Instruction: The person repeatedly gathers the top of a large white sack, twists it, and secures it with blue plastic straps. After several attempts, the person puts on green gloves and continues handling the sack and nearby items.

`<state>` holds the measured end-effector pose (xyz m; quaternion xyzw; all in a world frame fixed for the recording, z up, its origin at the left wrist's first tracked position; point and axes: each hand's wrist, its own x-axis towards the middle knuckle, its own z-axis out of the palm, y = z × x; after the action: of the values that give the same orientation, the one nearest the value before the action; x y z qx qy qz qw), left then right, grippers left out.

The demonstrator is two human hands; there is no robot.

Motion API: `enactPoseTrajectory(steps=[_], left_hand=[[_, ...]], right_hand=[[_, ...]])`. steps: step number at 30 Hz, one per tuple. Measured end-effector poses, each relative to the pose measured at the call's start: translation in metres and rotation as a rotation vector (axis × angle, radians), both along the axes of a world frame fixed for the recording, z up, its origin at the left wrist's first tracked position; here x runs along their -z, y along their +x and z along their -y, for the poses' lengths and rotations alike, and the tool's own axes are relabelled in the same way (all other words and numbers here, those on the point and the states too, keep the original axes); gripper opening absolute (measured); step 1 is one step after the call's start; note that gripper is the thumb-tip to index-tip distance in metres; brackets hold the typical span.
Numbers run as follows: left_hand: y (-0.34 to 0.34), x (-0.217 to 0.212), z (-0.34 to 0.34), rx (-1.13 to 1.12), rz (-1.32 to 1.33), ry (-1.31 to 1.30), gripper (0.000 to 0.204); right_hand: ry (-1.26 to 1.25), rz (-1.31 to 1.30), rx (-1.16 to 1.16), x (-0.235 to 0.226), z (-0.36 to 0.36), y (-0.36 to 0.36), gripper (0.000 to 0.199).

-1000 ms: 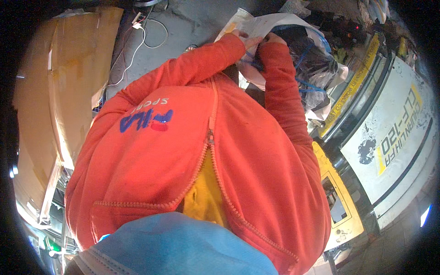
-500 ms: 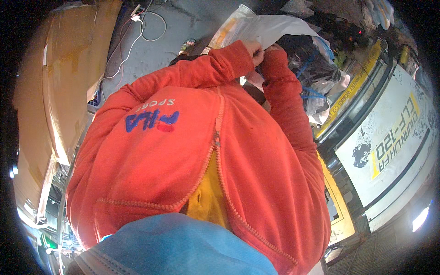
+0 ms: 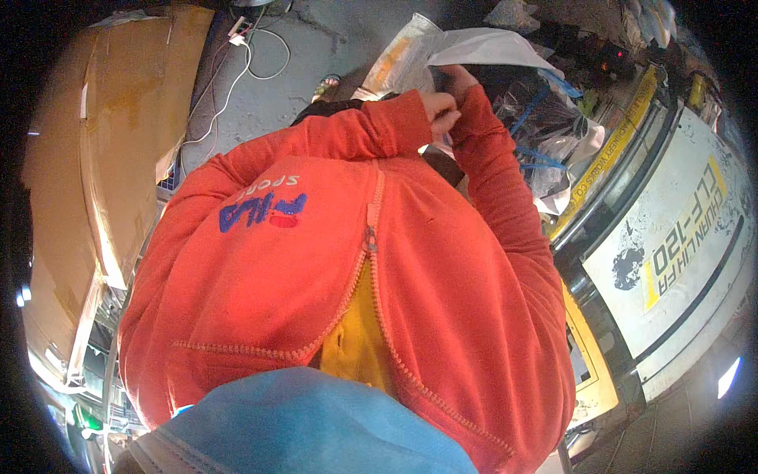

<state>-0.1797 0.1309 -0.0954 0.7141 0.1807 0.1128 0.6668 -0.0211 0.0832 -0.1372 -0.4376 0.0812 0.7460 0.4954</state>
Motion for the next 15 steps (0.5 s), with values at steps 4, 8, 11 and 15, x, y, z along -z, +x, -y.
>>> enactPoseTrajectory(steps=[4, 8, 11, 15], left_hand=[[-0.007, 0.031, -0.009, -0.346, -0.010, -0.005, 0.023], [0.009, 0.046, -0.030, -0.702, -0.379, -0.827, 0.034], [0.014, 0.048, -0.040, -0.453, -0.418, -0.823, 0.039], [0.023, 0.053, -0.041, -0.399, -0.357, -0.832, 0.041]], right_hand=[[0.104, 1.366, -0.676, 0.006, 0.004, -0.004, 0.020], [0.137, 1.363, -0.453, 0.001, 0.008, -0.014, 0.021], [0.121, 1.352, -0.414, 0.004, 0.003, -0.012, 0.022], [0.079, 1.310, -0.380, 0.010, -0.003, -0.012, 0.024]])
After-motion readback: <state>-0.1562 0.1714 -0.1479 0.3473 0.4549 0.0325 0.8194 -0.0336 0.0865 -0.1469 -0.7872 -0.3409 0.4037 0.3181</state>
